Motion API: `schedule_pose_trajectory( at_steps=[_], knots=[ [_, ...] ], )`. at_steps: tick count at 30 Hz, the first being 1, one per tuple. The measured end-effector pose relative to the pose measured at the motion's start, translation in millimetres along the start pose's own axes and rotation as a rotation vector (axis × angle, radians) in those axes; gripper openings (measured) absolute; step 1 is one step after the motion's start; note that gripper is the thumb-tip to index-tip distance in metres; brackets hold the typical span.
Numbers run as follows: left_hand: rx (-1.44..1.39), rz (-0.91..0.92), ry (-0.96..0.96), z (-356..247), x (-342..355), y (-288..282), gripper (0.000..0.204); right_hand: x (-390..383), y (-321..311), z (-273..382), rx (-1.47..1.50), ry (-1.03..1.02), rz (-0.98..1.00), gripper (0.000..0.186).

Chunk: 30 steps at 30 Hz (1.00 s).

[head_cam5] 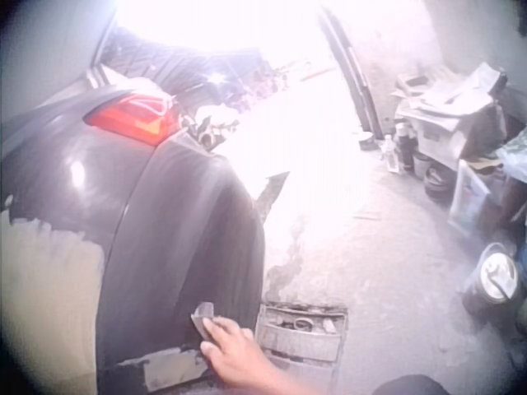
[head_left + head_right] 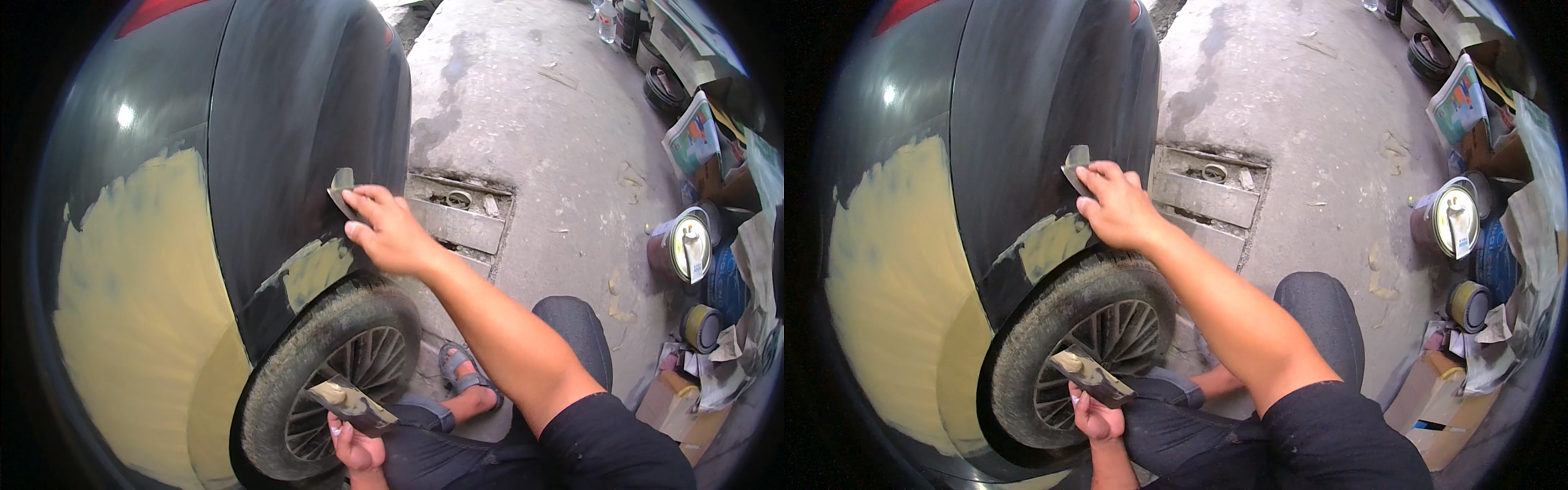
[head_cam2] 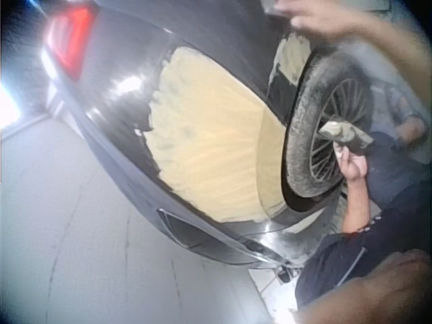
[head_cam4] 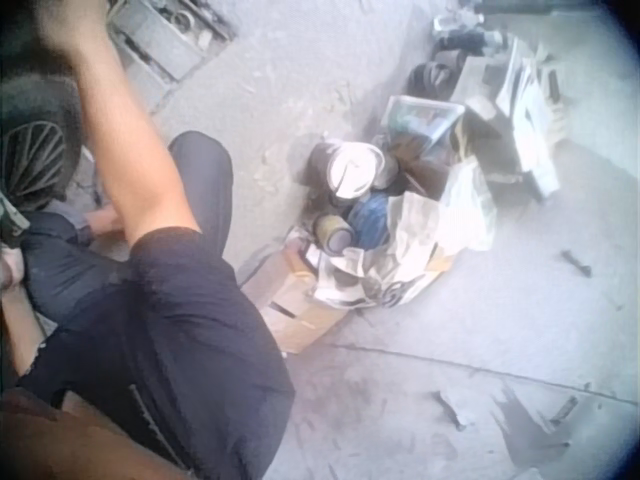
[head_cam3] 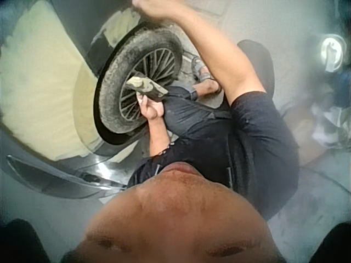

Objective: The person applies body filler to the rear panel of a car using a spreader and sands the filler smooth using a sanding block.

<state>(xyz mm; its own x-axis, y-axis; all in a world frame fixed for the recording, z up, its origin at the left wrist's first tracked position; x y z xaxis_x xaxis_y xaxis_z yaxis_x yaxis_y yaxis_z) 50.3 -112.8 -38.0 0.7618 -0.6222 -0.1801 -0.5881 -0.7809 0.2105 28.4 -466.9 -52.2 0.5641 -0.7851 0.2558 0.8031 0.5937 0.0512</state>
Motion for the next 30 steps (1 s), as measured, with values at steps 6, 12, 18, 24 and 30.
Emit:
schedule_pose_trajectory(
  at_steps=[6,12,18,24,30],
  knots=[
    [-0.001,0.027,-0.001,3.0,7.1,6.0,0.049,-38.1,17.1,-16.1,0.016,0.115,0.153,0.05],
    [-0.018,0.027,-0.003,2.8,3.5,6.9,0.05,6.4,-21.7,9.4,-0.014,0.031,0.034,0.048],
    [-0.012,-0.002,0.006,1.6,0.8,1.5,0.049,-5.6,10.3,32.4,-0.076,0.038,0.003,0.049],
    [-0.032,0.022,0.002,4.2,6.5,7.4,0.048,-40.6,14.7,20.0,-0.094,0.041,0.118,0.047],
    [-0.054,-0.009,-0.003,5.7,3.1,7.1,0.055,-4.5,-7.2,50.2,-0.092,0.016,0.013,0.044]
  ],
)
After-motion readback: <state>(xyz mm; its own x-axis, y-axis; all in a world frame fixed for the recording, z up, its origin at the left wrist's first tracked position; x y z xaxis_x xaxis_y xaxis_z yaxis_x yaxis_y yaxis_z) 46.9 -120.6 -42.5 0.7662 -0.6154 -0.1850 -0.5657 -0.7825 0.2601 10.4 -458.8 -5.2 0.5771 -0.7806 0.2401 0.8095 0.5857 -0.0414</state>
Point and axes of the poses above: each hand's wrist, its own x-axis towards the middle knuckle, its own y-axis out of the palm, z = x × y, the point moved 7 cm from there along x, towards the middle knuckle, and after that the axes turned 10 degrees about x, right-handed, at the moved point
